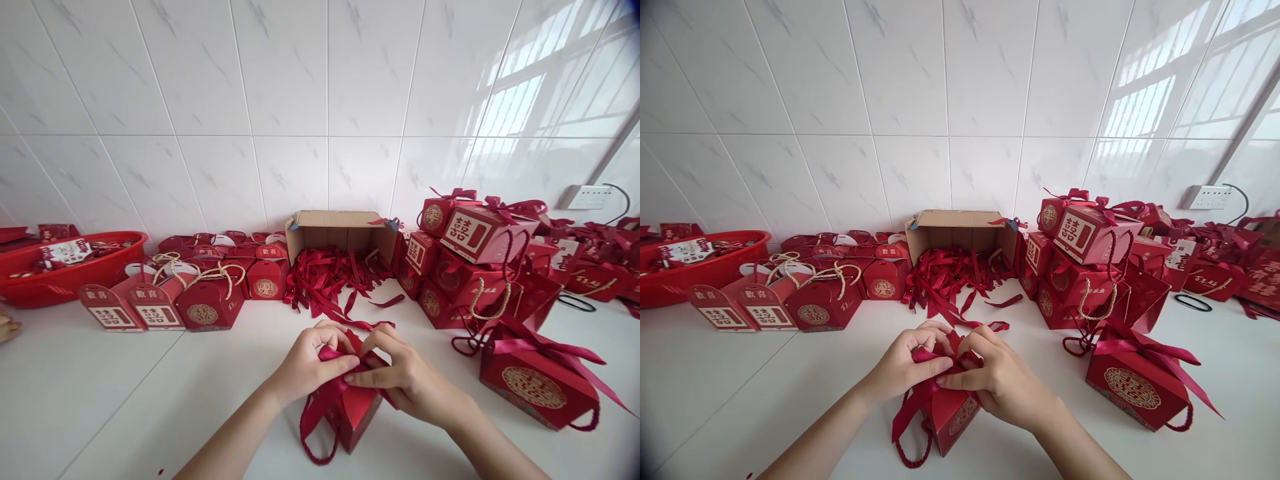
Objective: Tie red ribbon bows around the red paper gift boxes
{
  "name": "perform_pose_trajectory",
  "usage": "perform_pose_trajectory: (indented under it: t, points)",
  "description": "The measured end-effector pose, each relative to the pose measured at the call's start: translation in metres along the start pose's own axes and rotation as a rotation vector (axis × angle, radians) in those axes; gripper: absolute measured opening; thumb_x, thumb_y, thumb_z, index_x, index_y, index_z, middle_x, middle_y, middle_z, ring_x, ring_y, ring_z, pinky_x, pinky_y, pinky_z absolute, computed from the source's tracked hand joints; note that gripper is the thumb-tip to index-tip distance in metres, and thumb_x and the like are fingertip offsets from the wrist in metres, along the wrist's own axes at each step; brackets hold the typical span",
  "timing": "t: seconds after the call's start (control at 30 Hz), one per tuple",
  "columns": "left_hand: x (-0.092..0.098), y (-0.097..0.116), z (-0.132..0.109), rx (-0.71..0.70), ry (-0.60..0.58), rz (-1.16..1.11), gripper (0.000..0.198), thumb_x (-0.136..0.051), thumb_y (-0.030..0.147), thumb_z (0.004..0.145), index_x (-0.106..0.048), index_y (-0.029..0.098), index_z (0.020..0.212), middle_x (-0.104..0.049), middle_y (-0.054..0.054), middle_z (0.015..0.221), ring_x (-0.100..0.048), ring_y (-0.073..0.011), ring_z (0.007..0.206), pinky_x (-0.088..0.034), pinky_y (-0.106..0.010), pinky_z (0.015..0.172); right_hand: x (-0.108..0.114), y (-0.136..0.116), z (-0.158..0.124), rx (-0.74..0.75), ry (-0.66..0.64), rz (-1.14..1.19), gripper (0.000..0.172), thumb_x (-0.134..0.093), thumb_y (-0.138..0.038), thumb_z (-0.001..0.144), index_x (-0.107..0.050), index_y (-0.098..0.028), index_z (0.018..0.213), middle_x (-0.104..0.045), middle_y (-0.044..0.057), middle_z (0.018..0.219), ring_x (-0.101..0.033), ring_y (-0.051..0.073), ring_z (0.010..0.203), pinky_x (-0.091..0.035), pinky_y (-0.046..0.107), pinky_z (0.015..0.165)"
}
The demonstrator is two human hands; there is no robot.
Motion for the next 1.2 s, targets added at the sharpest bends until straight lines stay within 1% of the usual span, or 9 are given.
perform_pose_trajectory:
  t: [0.1, 0.17, 0.27, 0.37, 0.57, 0.67, 0.8, 0.97, 1.2]
  points:
    - [-0.002, 0.0, -0.001, -0.007, 0.011, -0.019, 0.047, -0.069, 0.024, 0.075, -0.025, 0.021, 0.058, -0.07, -0.005, 0.083, -0.053, -0.0248, 0.115, -0.043, -0.037, 0.094, 0.0, 0.0, -0.001, 0.015, 0.011, 0.008, 0.033, -0.051, -0.011, 0.091, -0.069, -0.033, 0.107, -0.057, 0.006, 0.095, -0.049, 0.018, 0.086, -0.048, 0.033, 0.071]
    - [-0.003, -0.001, -0.002, -0.013, -0.002, -0.041, 0.048, -0.069, 0.024, 0.076, -0.025, 0.022, 0.058, -0.07, -0.005, 0.084, -0.053, -0.0245, 0.116, -0.043, -0.037, 0.095, 0.001, 0.0, -0.002, 0.023, 0.028, 0.033, 0.029, -0.051, -0.008, 0.09, -0.066, -0.028, 0.105, -0.058, 0.006, 0.097, -0.049, 0.018, 0.086, -0.047, 0.033, 0.072]
    - [-0.003, -0.001, -0.004, -0.014, -0.002, -0.054, 0.048, -0.069, 0.025, 0.076, -0.024, 0.022, 0.06, -0.071, -0.005, 0.087, -0.054, -0.0243, 0.117, -0.042, -0.039, 0.097, 0.003, 0.004, -0.004, -0.042, 0.096, 0.093, 0.022, -0.047, -0.003, 0.089, -0.055, -0.021, 0.098, -0.062, 0.005, 0.091, -0.05, 0.016, 0.081, -0.047, 0.031, 0.068]
    - [-0.002, -0.001, -0.004, -0.008, 0.005, -0.035, 0.048, -0.069, 0.027, 0.077, -0.025, 0.022, 0.06, -0.071, -0.006, 0.089, -0.054, -0.0245, 0.117, -0.041, -0.04, 0.098, 0.004, 0.009, -0.006, -0.112, 0.142, 0.093, 0.017, -0.047, -0.004, 0.089, -0.048, -0.02, 0.094, -0.062, 0.005, 0.085, -0.051, 0.016, 0.076, -0.046, 0.029, 0.064]
    - [-0.003, -0.002, -0.002, 0.048, 0.061, -0.06, 0.053, -0.069, 0.036, 0.077, -0.022, 0.022, 0.056, -0.071, -0.007, 0.085, -0.054, -0.0277, 0.119, -0.043, -0.04, 0.095, 0.005, 0.009, -0.005, -0.092, 0.177, 0.021, 0.014, -0.048, -0.009, 0.091, -0.052, -0.021, 0.097, -0.062, 0.005, 0.082, -0.055, 0.016, 0.076, -0.048, 0.028, 0.064]
    - [-0.004, -0.002, -0.002, 0.079, 0.08, -0.082, 0.054, -0.07, 0.033, 0.076, -0.021, 0.021, 0.056, -0.07, -0.006, 0.082, -0.053, -0.0282, 0.12, -0.042, -0.039, 0.096, 0.007, 0.01, -0.005, -0.09, 0.185, 0.003, 0.014, -0.05, -0.01, 0.09, -0.054, -0.021, 0.098, -0.062, 0.005, 0.083, -0.057, 0.017, 0.078, -0.049, 0.029, 0.066]
    - [-0.004, 0.001, -0.002, 0.087, 0.054, -0.103, 0.054, -0.07, 0.028, 0.075, -0.02, 0.022, 0.055, -0.07, -0.005, 0.077, -0.054, -0.0275, 0.119, -0.042, -0.039, 0.096, 0.011, 0.014, -0.008, -0.089, 0.203, -0.026, 0.017, -0.051, -0.009, 0.089, -0.056, -0.021, 0.1, -0.061, 0.006, 0.085, -0.058, 0.017, 0.08, -0.051, 0.03, 0.068]
    - [-0.003, 0.001, -0.002, 0.083, 0.043, -0.091, 0.055, -0.07, 0.026, 0.074, -0.019, 0.021, 0.054, -0.071, -0.006, 0.079, -0.055, -0.0274, 0.119, -0.042, -0.038, 0.095, 0.016, 0.02, -0.012, -0.092, 0.209, -0.058, 0.02, -0.052, -0.008, 0.089, -0.058, -0.022, 0.103, -0.062, 0.005, 0.083, -0.056, 0.016, 0.075, -0.051, 0.029, 0.065]
    - [0.001, -0.002, -0.001, 0.058, 0.044, -0.096, 0.054, -0.069, 0.022, 0.073, -0.02, 0.021, 0.051, -0.072, -0.007, 0.083, -0.056, -0.027, 0.118, -0.042, -0.038, 0.095, 0.027, 0.029, -0.015, -0.093, 0.273, -0.112, 0.018, -0.057, -0.009, 0.088, -0.061, -0.023, 0.098, -0.063, 0.003, 0.079, -0.055, 0.014, 0.07, -0.049, 0.027, 0.062]
Point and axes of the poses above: each hand's wrist, its own z-axis towards the middle knuckle, its own x-axis out of the back of the hand, y = z × x, the point moved 5 cm from there along z, towards the middle knuckle
